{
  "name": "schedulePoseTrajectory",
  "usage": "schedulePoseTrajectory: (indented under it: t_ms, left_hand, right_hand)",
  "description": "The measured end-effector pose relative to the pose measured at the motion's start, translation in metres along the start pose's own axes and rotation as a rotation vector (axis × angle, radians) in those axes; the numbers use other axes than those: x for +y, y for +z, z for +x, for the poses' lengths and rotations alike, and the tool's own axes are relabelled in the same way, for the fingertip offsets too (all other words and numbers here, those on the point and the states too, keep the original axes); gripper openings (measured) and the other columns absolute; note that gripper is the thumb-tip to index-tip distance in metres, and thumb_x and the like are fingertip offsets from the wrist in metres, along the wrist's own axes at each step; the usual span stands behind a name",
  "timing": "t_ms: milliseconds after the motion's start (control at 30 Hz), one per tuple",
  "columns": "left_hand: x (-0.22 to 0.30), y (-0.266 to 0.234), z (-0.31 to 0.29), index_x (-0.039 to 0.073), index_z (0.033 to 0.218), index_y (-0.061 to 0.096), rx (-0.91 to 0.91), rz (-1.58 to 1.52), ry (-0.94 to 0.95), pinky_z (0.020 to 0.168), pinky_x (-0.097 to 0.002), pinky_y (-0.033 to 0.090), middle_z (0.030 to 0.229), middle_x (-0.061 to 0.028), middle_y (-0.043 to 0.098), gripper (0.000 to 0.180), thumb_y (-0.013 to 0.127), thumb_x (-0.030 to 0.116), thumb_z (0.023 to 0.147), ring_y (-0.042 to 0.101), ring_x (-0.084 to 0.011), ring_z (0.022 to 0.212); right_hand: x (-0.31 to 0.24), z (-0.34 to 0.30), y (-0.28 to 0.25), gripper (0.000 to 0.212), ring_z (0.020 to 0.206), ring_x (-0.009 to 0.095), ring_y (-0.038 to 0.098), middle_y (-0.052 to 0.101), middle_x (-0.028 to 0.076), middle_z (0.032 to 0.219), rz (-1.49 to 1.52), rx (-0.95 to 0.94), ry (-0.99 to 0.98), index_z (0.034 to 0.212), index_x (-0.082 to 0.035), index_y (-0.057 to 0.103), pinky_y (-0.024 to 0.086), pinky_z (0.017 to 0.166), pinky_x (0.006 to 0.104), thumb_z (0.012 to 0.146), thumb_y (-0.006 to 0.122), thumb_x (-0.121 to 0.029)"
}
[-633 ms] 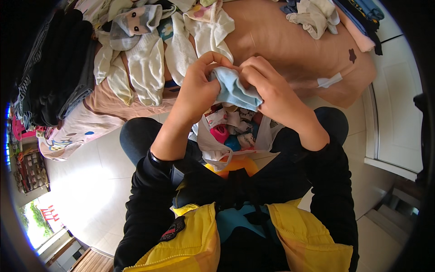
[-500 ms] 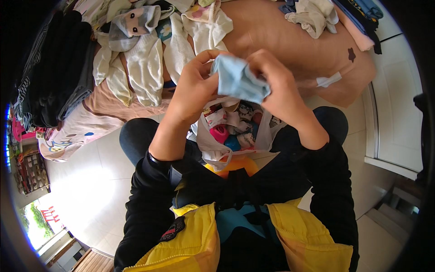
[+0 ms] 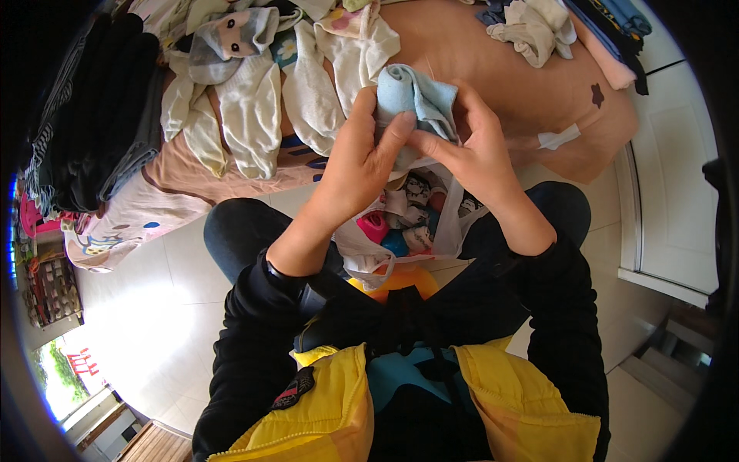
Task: The person sits on the floor and folds multiple socks one by one, placing each folded sock into a white plastic bag. The person handles light blue, white, and patterned socks, turning them inside out and rolling them into compact bundles.
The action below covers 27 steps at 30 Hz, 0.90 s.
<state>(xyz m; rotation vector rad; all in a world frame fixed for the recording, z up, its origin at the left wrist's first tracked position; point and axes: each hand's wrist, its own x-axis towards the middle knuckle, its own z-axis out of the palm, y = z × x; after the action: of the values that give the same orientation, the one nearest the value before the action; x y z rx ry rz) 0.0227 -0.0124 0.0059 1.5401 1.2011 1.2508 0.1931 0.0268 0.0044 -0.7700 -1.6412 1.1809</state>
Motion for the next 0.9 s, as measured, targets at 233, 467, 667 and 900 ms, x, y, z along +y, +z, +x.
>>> schedulePoseTrajectory:
  t_ms: [233,467,667,900]
  left_hand:
    - [-0.002,-0.003,0.004,-0.003,0.113,0.048,0.084,-0.282,-0.139,0.057,-0.0265,0.051,0.088,-0.0081,0.060,0.025,0.051,0.019,0.102,0.059,-0.0119,0.070]
    - [-0.013,0.010,0.006,-0.002,0.109,0.045,0.183,0.147,-0.010,0.061,-0.0428,0.047,0.082,-0.0226,0.059,0.022,0.055,0.015,0.099,0.055,-0.0456,0.064]
    - [-0.009,0.011,0.001,-0.001,0.115,0.045,0.148,0.011,0.072,0.078,-0.0325,0.048,0.104,-0.0172,0.059,0.023,0.053,0.000,0.094,0.059,-0.0248,0.093]
    - [0.003,0.009,0.003,0.008,0.138,0.033,0.061,-0.358,-0.003,0.090,-0.0307,0.050,0.117,-0.0113,0.057,0.063,0.053,-0.013,0.082,0.058,-0.0186,0.107]
  right_hand:
    - [-0.004,0.003,-0.007,0.029,0.089,0.009,0.061,0.068,0.005,0.101,0.182,-0.055,0.127,0.117,0.001,0.060,0.051,0.078,0.0262,0.094,0.068,-0.016]
    - [-0.015,-0.003,-0.001,0.044,0.085,0.010,0.060,0.063,0.006,0.095,-0.042,-0.153,0.031,0.120,0.000,0.056,0.051,0.072,0.0262,0.086,0.078,-0.016]
    - [-0.022,-0.008,0.006,0.042,0.088,0.017,0.062,0.059,0.008,0.100,-0.175,-0.117,-0.142,0.115,-0.002,0.053,0.052,0.076,0.0298,0.079,0.077,-0.002]
    - [-0.020,-0.003,0.000,0.049,0.096,0.030,0.061,0.055,0.011,0.108,-0.474,-0.183,-0.293,0.118,-0.005,0.054,0.053,0.080,0.0352,0.074,0.073,0.006]
